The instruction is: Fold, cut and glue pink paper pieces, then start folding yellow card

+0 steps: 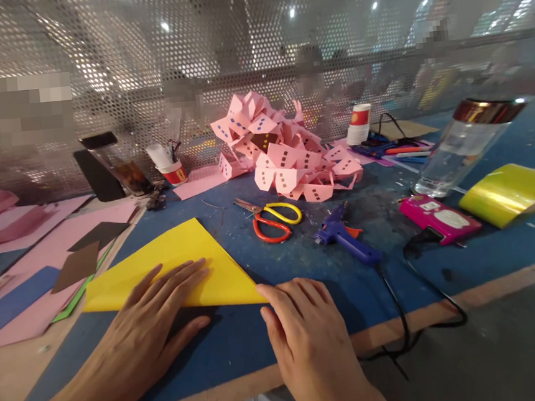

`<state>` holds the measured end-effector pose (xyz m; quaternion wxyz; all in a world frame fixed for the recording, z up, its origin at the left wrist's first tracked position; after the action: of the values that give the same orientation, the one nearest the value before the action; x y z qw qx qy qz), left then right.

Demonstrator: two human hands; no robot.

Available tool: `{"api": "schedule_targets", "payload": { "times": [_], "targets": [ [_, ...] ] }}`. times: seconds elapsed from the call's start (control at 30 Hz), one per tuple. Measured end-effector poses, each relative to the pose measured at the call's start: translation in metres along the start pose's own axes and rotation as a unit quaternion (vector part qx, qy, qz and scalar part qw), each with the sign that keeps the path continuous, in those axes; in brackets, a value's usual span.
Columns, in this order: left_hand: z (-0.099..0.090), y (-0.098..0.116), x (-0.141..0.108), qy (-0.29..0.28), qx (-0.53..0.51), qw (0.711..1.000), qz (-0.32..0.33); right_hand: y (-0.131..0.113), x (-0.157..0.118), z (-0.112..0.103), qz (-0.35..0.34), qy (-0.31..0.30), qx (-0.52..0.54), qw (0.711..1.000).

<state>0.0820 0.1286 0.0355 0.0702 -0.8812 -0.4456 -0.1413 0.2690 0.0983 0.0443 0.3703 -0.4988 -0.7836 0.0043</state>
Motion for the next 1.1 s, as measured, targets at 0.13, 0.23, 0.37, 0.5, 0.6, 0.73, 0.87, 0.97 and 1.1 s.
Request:
{"api": "schedule_targets", "payload": {
  "times": [0.13,0.23,0.37,0.5,0.6,0.73,0.87,0.97,1.1],
  "targets": [
    [0.002,-0.001,0.001,-0.001,-0.013,1.000,-0.005,0.008,-0.003,-0.007,0.023,0.005,0.021,0.999],
    [0.005,-0.004,0.000,-0.011,-0.023,1.000,-0.011,0.011,-0.004,-0.009,0.038,0.008,0.033,0.999],
    [0.006,-0.004,-0.001,-0.014,-0.026,0.999,-0.012,0.012,-0.004,-0.004,0.044,-0.010,0.037,0.998],
    [0.005,-0.004,0.000,-0.016,-0.024,0.999,-0.014,0.010,-0.003,-0.001,0.041,-0.015,0.027,0.999],
    [0.005,-0.003,0.000,-0.014,-0.016,1.000,-0.014,0.010,-0.004,-0.003,0.031,0.000,0.019,0.999],
    [0.005,-0.004,-0.001,-0.018,-0.010,1.000,-0.016,0.009,-0.004,-0.005,0.019,0.024,0.011,0.999],
    [0.004,-0.003,-0.001,-0.021,-0.009,1.000,-0.016,0.009,-0.004,-0.006,0.014,0.035,0.004,0.999],
    [0.004,-0.002,0.000,-0.023,-0.010,1.000,-0.014,0.008,-0.004,-0.007,0.013,0.035,0.001,0.999],
    [0.004,-0.002,0.000,-0.027,-0.008,0.999,-0.014,0.007,-0.003,-0.007,0.012,0.034,0.002,0.999]
  ]
}}
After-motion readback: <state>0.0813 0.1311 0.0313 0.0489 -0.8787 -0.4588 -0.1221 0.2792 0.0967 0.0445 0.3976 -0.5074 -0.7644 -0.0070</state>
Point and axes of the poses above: each hand's wrist, its own x-axis towards the middle knuckle, its own z-axis out of the palm, y = z × x, the point moved 10 cm from there along x, towards the middle knuckle, and after that the axes turned 7 degrees about -x, right-handed, at the moved point
